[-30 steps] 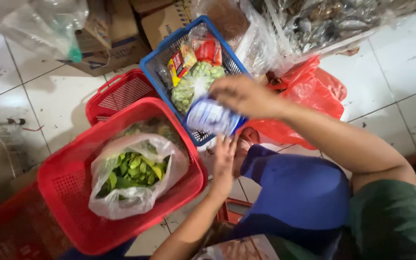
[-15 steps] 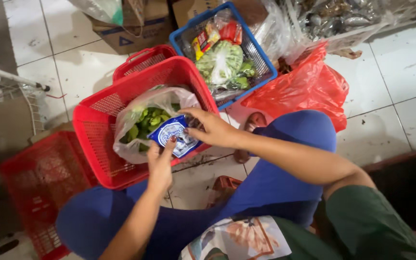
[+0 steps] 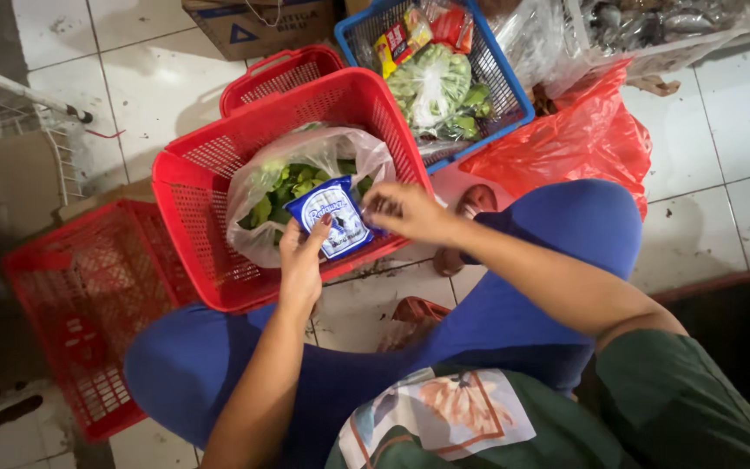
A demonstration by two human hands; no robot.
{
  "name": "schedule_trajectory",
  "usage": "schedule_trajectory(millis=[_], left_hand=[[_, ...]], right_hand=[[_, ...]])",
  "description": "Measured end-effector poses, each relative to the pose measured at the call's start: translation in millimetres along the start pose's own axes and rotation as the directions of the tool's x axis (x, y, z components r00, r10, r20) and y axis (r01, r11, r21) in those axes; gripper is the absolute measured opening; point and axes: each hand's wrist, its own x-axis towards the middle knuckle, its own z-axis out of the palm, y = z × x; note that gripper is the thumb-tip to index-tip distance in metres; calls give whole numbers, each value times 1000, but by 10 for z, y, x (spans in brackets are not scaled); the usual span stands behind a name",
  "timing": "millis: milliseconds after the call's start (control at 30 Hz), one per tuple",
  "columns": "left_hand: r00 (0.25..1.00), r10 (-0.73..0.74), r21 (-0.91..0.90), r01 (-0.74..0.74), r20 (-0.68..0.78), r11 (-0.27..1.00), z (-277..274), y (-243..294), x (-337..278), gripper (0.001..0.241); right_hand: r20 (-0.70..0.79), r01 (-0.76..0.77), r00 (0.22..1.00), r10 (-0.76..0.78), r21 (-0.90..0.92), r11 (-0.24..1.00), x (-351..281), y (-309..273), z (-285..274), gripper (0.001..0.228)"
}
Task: The person sorts green leaves from a red basket and places them into clear plastic bags by hand, then puts the bags back into the basket.
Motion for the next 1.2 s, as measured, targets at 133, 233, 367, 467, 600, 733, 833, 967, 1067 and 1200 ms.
schedule_trajectory(millis=[133, 233, 367, 467, 600, 733, 833, 967, 1067, 1200], left_hand=[[1000, 2, -41, -2, 17, 999, -42, -2, 29, 27], [997, 42, -38, -40, 66, 998, -100, 4, 87, 28], [999, 24, 3, -24, 34, 1000, -139, 48, 177, 30], [999, 48, 24, -48, 17, 999, -158, 21, 80, 29], [998, 60, -36, -61, -19, 998, -120, -38, -27, 29], [997, 65, -38, -66, -42, 997, -56, -96, -59, 29], [997, 60, -32, -62, -55, 998, -53, -171, -69, 28], [997, 42, 14, -41, -58, 999, -19, -235, -87, 27], [996, 76, 36, -74, -50, 997, -1, -247, -86, 26], [993, 114, 90, -110, -38, 990, -23, -305, -87, 25]], right_hand=[[-255, 0, 964, -79, -296, 955, 331, 508, -828, 22], [-451, -281, 892, -26, -598, 751, 380, 1219, -1709, 41], [-556, -469, 827, -82, -764, 444, 241, 2244, -2577, 69], [-431, -585, 803, 411, -440, 681, 112, 2836, -2681, 41], [-486, -518, 829, 276, -484, 705, 113, 3144, -2637, 33], [-521, -512, 816, 252, -446, 735, 207, 2944, -2761, 32], [-540, -499, 809, 232, -424, 755, 289, 2639, -2909, 29], [-567, -617, 688, 454, -127, 777, 205, 2324, -3120, 26], [-590, -596, 647, 482, 2, 803, 195, 2196, -3193, 23], [-668, -564, 623, 408, -23, 825, 276, 2068, -3160, 19]])
